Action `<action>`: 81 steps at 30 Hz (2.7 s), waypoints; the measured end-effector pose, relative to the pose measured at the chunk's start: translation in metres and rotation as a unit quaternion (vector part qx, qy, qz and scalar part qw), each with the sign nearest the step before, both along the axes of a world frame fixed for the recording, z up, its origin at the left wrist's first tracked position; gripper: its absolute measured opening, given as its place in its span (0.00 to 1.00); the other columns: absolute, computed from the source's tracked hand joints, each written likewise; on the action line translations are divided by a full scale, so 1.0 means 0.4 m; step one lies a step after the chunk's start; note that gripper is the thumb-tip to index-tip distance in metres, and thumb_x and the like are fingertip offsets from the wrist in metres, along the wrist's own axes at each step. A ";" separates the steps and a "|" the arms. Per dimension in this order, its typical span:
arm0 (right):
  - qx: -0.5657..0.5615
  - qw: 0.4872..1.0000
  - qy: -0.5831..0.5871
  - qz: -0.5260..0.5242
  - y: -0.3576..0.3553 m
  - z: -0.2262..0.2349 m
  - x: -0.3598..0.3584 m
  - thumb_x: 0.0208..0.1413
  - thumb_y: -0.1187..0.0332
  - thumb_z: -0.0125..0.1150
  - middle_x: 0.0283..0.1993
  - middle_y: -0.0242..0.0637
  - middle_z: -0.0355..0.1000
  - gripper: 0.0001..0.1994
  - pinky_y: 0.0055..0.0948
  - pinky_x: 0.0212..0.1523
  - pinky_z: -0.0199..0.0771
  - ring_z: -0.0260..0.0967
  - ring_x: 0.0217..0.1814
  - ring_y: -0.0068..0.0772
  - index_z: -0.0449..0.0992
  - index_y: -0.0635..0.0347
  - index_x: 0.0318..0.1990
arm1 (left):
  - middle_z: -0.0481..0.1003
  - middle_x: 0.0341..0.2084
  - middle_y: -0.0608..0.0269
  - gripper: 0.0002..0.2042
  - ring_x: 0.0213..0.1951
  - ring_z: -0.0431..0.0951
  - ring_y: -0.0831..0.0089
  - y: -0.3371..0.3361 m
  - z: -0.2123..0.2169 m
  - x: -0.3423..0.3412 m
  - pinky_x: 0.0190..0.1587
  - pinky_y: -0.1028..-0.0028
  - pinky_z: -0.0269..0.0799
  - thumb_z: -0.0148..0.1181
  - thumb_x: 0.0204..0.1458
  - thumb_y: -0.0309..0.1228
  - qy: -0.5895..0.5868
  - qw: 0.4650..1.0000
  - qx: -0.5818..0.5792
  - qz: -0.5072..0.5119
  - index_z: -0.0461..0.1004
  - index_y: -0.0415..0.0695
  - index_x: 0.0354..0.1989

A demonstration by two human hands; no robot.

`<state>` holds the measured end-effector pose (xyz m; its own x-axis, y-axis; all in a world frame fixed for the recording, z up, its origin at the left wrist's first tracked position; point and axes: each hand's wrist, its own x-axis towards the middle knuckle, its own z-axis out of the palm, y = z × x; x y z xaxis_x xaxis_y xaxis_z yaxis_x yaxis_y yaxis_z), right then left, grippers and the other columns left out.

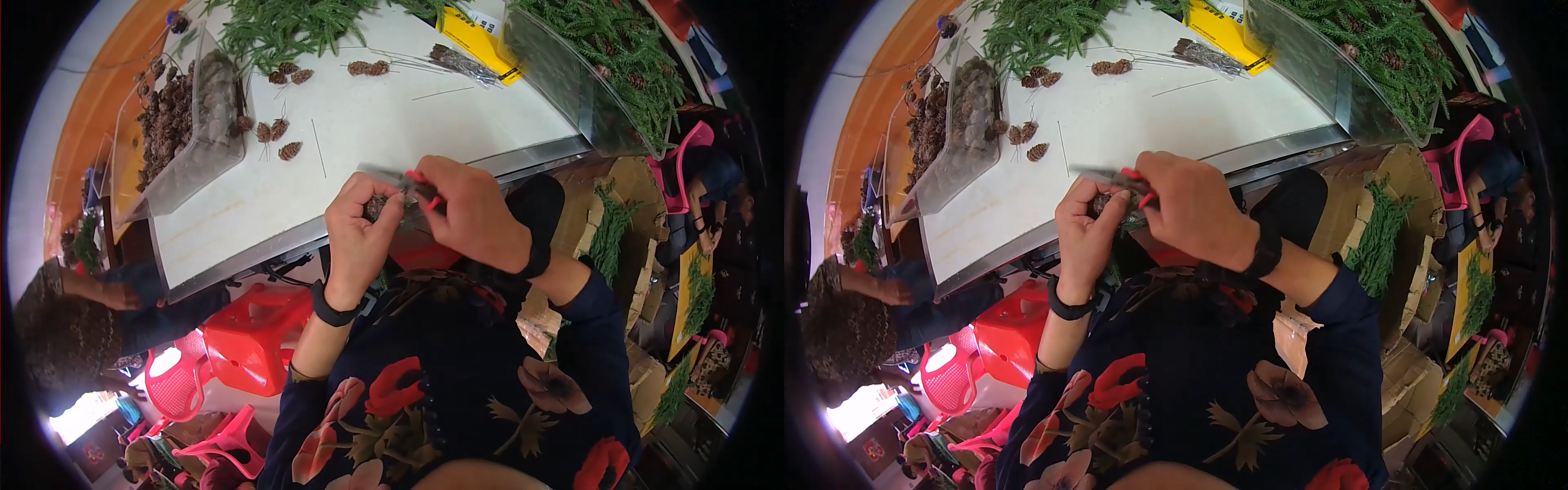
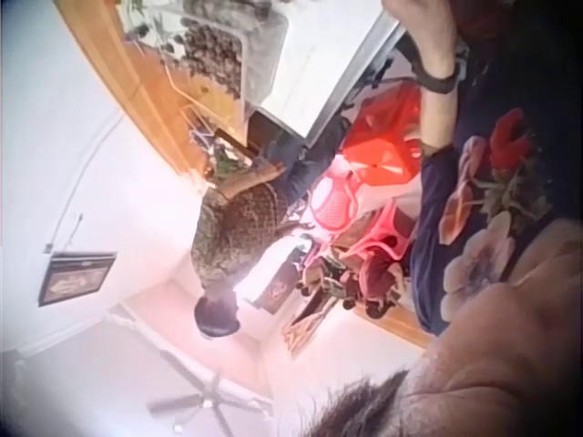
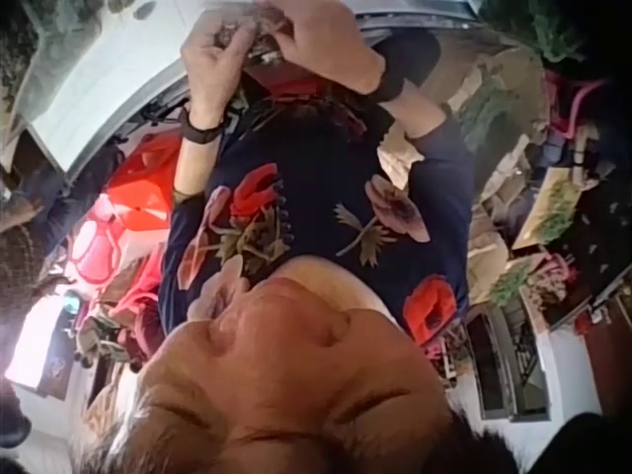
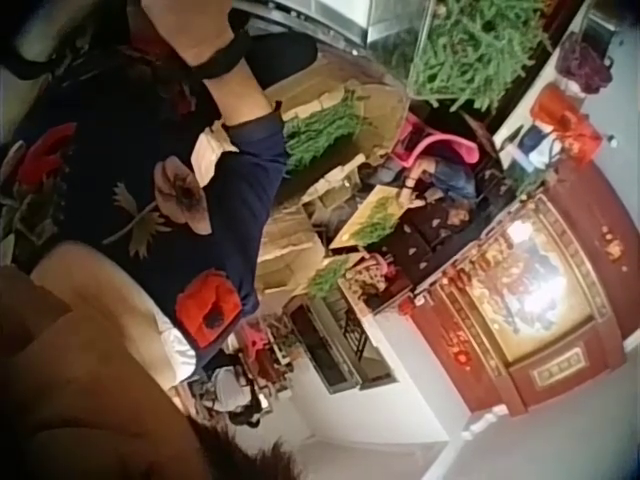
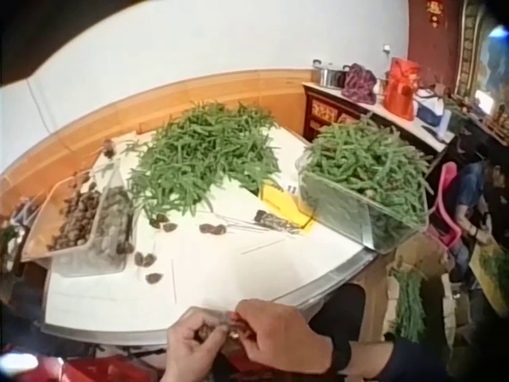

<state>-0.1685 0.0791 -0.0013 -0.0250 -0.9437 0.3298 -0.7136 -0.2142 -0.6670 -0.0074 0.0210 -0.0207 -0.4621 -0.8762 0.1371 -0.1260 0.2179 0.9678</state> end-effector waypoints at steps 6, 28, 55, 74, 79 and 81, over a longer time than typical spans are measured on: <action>0.295 0.855 -0.417 0.089 -0.040 -0.021 -0.063 0.57 0.67 0.60 0.20 0.29 0.66 0.07 0.24 0.22 0.61 0.61 0.18 0.24 0.72 0.61 0.32 | 0.75 0.34 0.65 0.02 0.37 0.73 0.80 -0.009 -0.003 0.020 0.43 0.80 0.68 0.58 0.51 0.19 0.067 0.978 0.192 -0.056 0.74 0.36 0.32; 0.081 0.982 -0.082 0.149 -0.007 -0.059 -0.111 0.46 0.75 0.57 0.36 0.43 0.67 0.14 0.34 0.39 0.69 0.67 0.36 0.42 0.68 0.65 0.43 | 0.76 0.34 0.61 0.04 0.25 0.66 0.82 -0.009 0.023 0.033 0.27 0.83 0.60 0.54 0.54 0.25 0.196 0.883 0.420 -0.072 0.73 0.39 0.35; -0.032 0.985 -0.021 0.166 -0.022 -0.060 -0.070 0.38 0.75 0.61 0.31 0.42 0.63 0.16 0.40 0.32 0.65 0.64 0.34 0.51 0.66 0.60 0.37 | 0.78 0.33 0.63 0.05 0.32 0.75 0.81 -0.006 0.016 0.031 0.34 0.82 0.69 0.54 0.54 0.21 0.213 0.853 0.464 -0.110 0.73 0.38 0.38; -0.092 0.984 0.015 0.153 -0.019 -0.064 -0.069 0.39 0.75 0.64 0.27 0.40 0.64 0.14 0.37 0.26 0.64 0.65 0.27 0.47 0.67 0.59 0.35 | 0.77 0.34 0.58 0.05 0.26 0.70 0.84 0.002 0.037 0.026 0.23 0.87 0.60 0.53 0.54 0.24 0.183 0.844 0.480 -0.153 0.71 0.39 0.38; -0.086 0.981 0.013 0.175 -0.012 -0.064 -0.076 0.41 0.74 0.65 0.26 0.39 0.63 0.13 0.37 0.26 0.64 0.64 0.26 0.46 0.68 0.60 0.35 | 0.77 0.34 0.56 0.06 0.26 0.70 0.84 -0.002 0.015 0.037 0.23 0.88 0.60 0.53 0.55 0.25 0.175 0.819 0.521 -0.164 0.71 0.37 0.39; -0.040 0.984 -0.007 0.172 -0.002 -0.064 -0.074 0.44 0.70 0.64 0.27 0.42 0.66 0.12 0.39 0.28 0.67 0.67 0.28 0.49 0.67 0.60 0.34 | 0.77 0.34 0.57 0.06 0.26 0.71 0.83 0.006 0.021 0.028 0.23 0.87 0.61 0.54 0.55 0.25 0.196 0.816 0.518 -0.164 0.71 0.36 0.39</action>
